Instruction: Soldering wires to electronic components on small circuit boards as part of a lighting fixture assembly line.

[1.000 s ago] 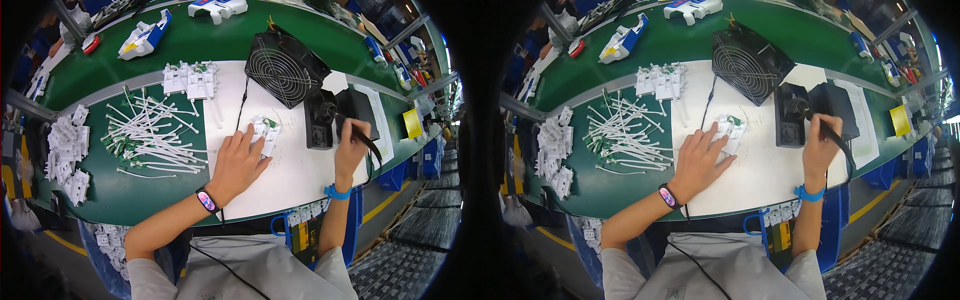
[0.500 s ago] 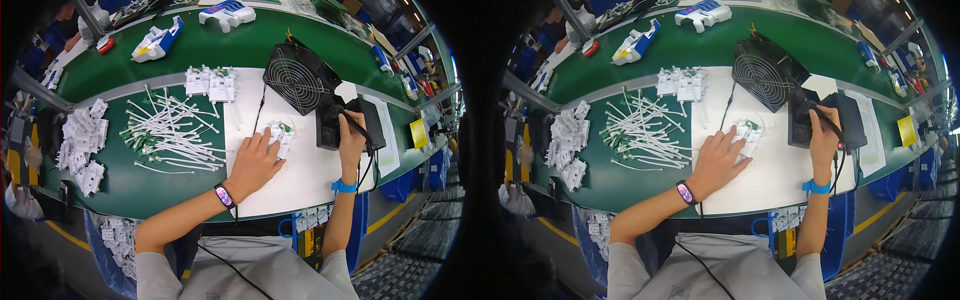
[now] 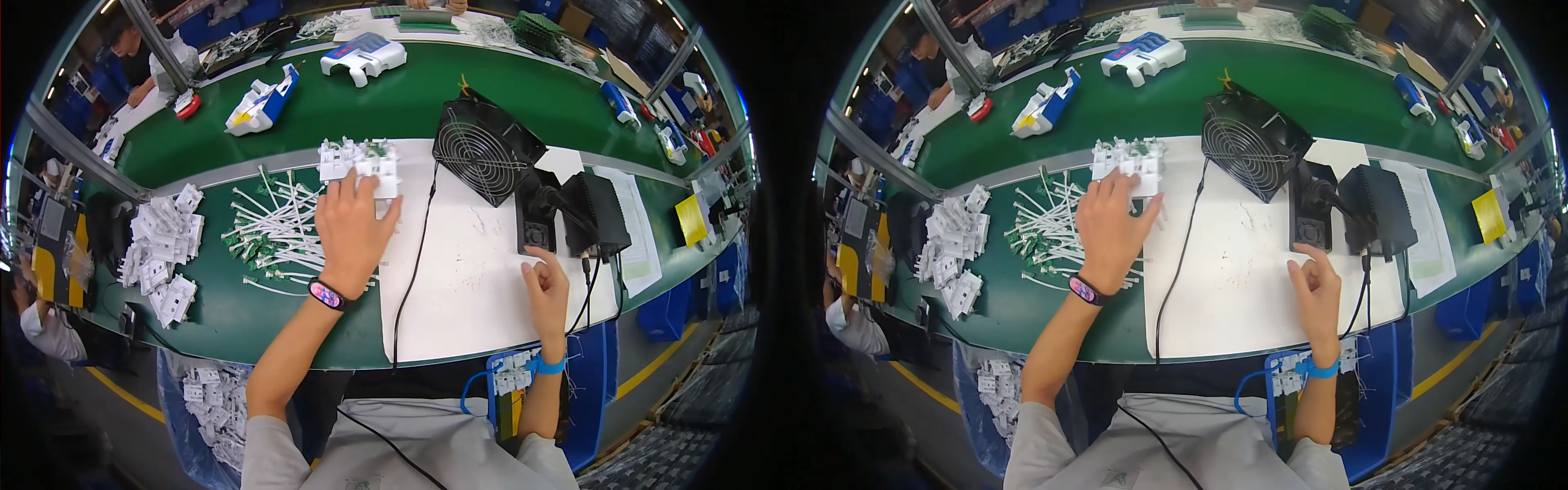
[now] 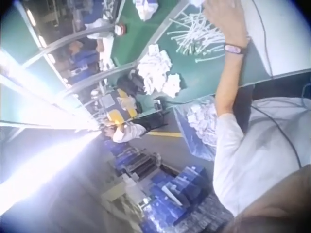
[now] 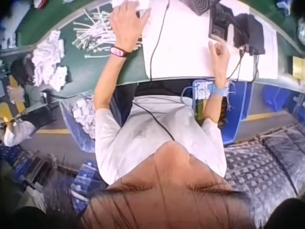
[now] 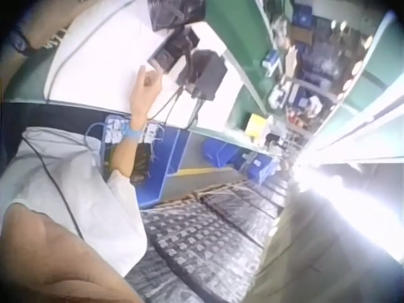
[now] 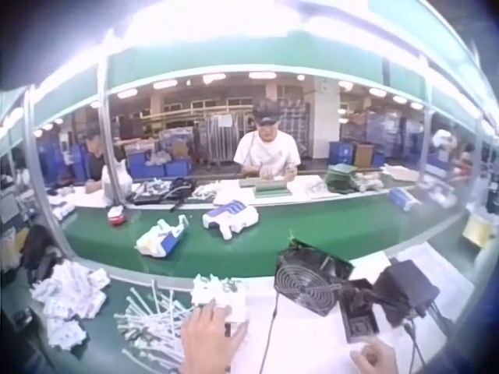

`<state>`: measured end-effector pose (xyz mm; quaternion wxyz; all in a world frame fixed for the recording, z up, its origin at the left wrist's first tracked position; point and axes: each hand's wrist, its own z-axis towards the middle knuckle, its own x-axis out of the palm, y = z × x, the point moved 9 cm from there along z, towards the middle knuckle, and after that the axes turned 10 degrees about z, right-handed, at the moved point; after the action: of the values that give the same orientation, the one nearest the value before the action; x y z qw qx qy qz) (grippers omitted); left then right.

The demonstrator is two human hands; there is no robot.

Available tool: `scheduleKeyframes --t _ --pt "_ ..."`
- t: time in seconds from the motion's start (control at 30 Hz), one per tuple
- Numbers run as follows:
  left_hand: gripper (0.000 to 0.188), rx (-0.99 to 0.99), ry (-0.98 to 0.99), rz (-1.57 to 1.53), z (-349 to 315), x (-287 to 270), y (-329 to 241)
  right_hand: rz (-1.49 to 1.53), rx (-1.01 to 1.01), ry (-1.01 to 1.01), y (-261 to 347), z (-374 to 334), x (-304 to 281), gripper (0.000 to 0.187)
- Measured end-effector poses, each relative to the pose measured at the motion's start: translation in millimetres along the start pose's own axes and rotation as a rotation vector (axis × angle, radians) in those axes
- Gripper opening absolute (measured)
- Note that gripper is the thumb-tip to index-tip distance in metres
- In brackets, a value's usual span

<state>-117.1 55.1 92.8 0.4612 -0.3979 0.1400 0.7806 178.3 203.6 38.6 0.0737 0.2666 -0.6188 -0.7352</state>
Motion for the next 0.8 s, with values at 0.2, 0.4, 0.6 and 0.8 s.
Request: scheduleKeyframes --t 0.2,0.4,0.6,0.8 --pt "0.038 -0.014 0.207 0.093 -16 27 2 -0.041 -0.039 -0.049 -11 -5 6 0.019" --pt "0.049 -0.039 0.304 0.114 -15 33 -7 -0.013 -0.053 -0.058 -11 -4 6 0.018" --pt "0.059 -0.029 0.271 0.132 -8 38 -9 -0.021 -0.073 -0.054 -8 -5 8 0.016" --pt "0.068 -0.055 0.267 0.094 -5 37 -3 0.002 -0.107 -0.062 -13 -6 8 0.015"
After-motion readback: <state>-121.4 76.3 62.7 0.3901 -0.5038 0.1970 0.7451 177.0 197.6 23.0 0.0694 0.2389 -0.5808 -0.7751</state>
